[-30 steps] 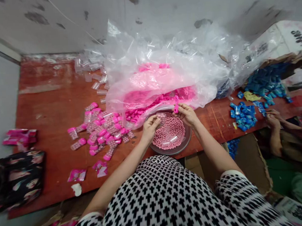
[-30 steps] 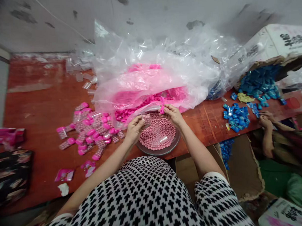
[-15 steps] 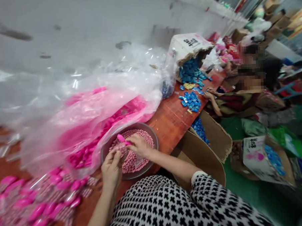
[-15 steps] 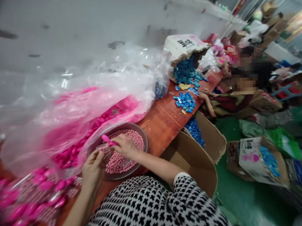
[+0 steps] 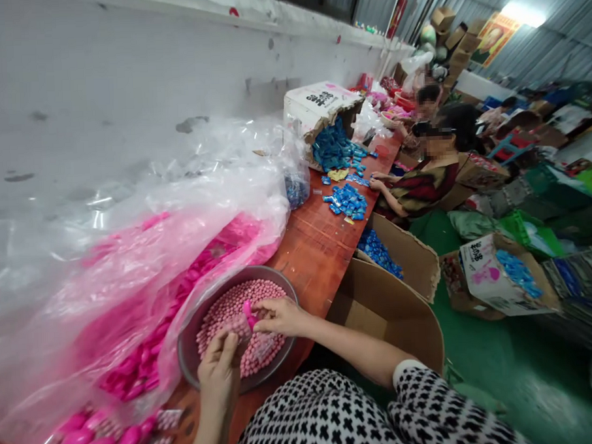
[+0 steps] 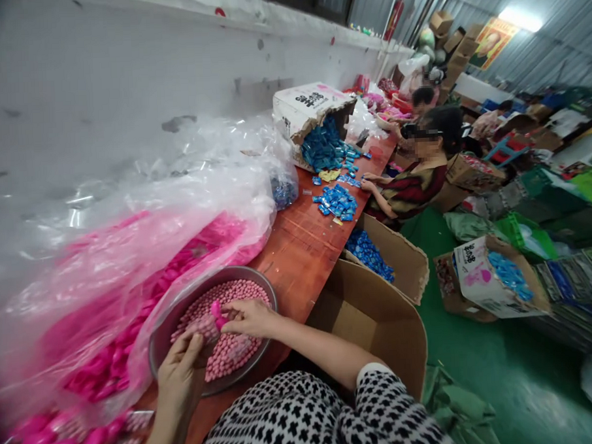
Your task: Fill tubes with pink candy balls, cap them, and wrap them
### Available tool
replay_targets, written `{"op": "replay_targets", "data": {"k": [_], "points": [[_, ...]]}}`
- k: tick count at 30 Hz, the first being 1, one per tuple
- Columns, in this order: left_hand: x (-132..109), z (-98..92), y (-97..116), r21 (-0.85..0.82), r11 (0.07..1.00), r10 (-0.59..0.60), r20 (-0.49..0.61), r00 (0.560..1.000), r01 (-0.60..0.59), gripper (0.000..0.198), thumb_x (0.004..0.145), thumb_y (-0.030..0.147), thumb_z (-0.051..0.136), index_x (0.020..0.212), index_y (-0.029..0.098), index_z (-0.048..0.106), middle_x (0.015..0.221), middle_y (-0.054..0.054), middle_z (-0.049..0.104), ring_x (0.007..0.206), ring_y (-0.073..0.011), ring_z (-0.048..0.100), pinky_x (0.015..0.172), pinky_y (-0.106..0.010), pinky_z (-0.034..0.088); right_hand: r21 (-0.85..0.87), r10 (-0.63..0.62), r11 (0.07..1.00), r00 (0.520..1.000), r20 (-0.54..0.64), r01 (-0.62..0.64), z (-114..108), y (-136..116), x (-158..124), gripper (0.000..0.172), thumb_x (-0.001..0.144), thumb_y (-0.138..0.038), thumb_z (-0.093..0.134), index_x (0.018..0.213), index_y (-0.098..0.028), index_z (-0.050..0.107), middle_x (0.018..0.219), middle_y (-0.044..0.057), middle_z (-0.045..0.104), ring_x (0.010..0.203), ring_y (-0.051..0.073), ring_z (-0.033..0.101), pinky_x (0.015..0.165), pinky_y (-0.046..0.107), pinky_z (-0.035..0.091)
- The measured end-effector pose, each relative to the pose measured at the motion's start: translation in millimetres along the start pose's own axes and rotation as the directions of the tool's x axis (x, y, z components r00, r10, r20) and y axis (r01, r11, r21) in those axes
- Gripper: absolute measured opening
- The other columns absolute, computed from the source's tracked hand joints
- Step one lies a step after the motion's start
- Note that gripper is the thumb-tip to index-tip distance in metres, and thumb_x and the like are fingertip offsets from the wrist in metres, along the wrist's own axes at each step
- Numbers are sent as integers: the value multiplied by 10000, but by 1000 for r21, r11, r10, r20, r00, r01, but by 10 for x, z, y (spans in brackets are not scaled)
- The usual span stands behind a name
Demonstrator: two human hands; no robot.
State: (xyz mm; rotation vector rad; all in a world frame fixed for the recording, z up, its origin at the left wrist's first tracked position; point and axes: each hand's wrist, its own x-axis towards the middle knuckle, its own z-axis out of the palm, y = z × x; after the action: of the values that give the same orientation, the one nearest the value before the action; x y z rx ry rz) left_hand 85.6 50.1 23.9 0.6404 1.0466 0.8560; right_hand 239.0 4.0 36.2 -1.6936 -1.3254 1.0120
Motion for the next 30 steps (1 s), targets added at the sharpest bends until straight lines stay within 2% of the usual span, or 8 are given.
{"op": "replay_targets", "data": {"k": [3, 7, 16, 20, 24, 27, 29, 30], "points": [[1, -76, -57, 241, 970, 37, -18, 999, -32, 474, 526, 465, 793, 897, 194, 678, 895, -4, 684, 807, -154, 645, 735, -267, 569, -224, -210, 956, 975, -72, 189, -204, -89, 22, 274, 815, -323, 620, 1011, -130, 629, 871, 56, 659, 759, 130, 614, 736, 238, 475], [-29, -105, -143, 424, 904, 52, 21, 998, -56, 557, 516, 561, 749, 921, 183, 688, 922, -43, 707, 810, -209, 667, 771, -341, 573, -401, -401, 818, 909, 119, 413, -285, -160, 91, 284, 884, -352, 515, 1045, -132, 595, 926, 75, 665, 849, 142, 609, 758, 237, 461], [-100, -167, -215, 487, 856, 210, -15, 978, -176, 478, 597, 528, 707, 934, 190, 710, 943, -63, 721, 825, -230, 679, 816, -366, 550, -508, -440, 656, 829, 344, 559, -262, -161, 162, 170, 874, -309, 494, 910, -165, 575, 796, 27, 601, 694, 129, 547, 582, 224, 393], [-128, -115, -210, 542, 792, 325, 16, 945, -282, 344, 620, 459, 712, 873, 226, 734, 897, -57, 730, 797, -234, 678, 795, -368, 543, -436, -474, 621, 755, 453, 651, -312, -102, 258, 116, 851, -281, 513, 840, -172, 553, 758, 24, 577, 641, 132, 515, 558, 233, 383], [-176, 74, -131, 623, 686, 437, 62, 898, -376, 227, 644, 389, 703, 817, 248, 747, 857, -51, 734, 781, -232, 669, 806, -366, 519, -287, -489, 653, 679, 548, 701, -426, 1, 404, 109, 864, -247, 506, 840, -162, 569, 766, 39, 604, 713, 143, 552, 666, 246, 437], [-128, 164, -130, 616, 700, 388, 99, 917, -362, 215, 706, 345, 662, 879, 243, 740, 906, -56, 730, 842, -223, 660, 839, -359, 499, -180, -432, 720, 636, 639, 670, -539, 46, 548, 172, 886, -277, 495, 969, -159, 589, 884, 58, 650, 819, 147, 594, 754, 270, 472], [-67, 178, -188, 578, 746, 345, 88, 934, -330, 238, 728, 354, 643, 901, 219, 733, 927, -67, 725, 855, -220, 654, 842, -368, 496, -232, -421, 700, 652, 631, 676, -620, 13, 659, 327, 879, -307, 501, 1175, -168, 532, 1148, 106, 610, 1054, 189, 561, 871, 338, 461], [-40, 181, -230, 549, 775, 320, 85, 943, -313, 257, 743, 363, 628, 922, 207, 726, 941, -73, 720, 858, -216, 651, 829, -365, 498, -253, -432, 665, 638, 637, 703, -658, -25, 712, 448, 866, -329, 520, 1282, -172, 459, 1311, 125, 513, 1206, 219, 470, 941, 381, 429]]}}
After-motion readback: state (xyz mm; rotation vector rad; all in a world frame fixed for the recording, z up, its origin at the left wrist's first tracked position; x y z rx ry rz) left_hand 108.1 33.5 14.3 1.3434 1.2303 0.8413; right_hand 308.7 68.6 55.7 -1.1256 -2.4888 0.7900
